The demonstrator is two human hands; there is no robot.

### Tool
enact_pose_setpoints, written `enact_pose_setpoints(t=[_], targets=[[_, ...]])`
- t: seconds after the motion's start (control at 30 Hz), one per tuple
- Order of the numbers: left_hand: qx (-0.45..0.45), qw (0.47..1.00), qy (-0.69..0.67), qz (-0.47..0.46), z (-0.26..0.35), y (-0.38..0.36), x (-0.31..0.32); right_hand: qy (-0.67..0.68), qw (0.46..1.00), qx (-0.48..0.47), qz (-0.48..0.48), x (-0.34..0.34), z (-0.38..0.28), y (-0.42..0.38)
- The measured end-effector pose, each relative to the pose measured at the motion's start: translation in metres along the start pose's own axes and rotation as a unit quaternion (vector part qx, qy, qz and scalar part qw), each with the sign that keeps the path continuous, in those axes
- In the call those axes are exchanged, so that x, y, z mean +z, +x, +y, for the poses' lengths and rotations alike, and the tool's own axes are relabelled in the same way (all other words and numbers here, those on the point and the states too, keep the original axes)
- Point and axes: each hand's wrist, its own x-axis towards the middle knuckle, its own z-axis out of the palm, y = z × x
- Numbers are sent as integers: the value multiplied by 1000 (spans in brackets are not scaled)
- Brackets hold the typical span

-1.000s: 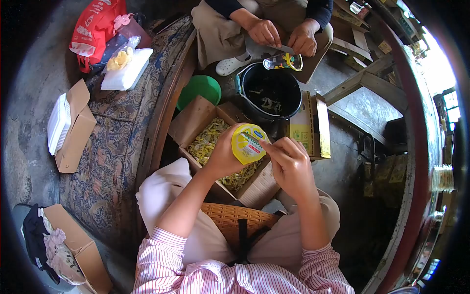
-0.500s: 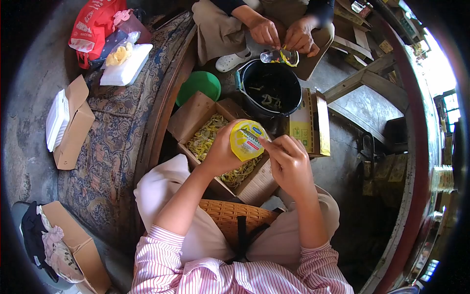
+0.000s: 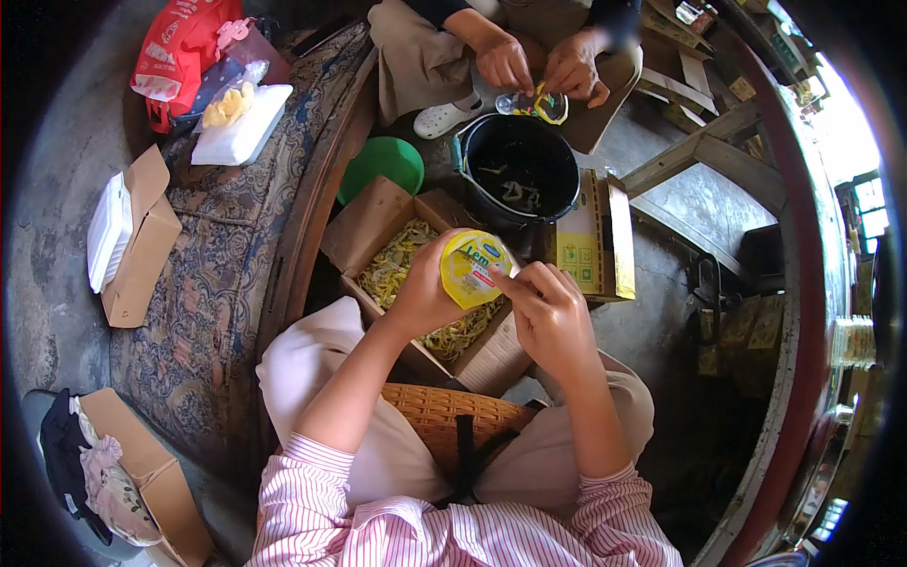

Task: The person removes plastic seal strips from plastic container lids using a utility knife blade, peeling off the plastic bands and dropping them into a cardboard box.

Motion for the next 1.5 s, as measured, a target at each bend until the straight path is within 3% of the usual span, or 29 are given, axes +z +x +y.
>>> enact_pose_setpoints(t=[1.5], targets=[[-57,997,-43,-12,-14,-4,2,-8,999,19,-49,-10,3,-2]])
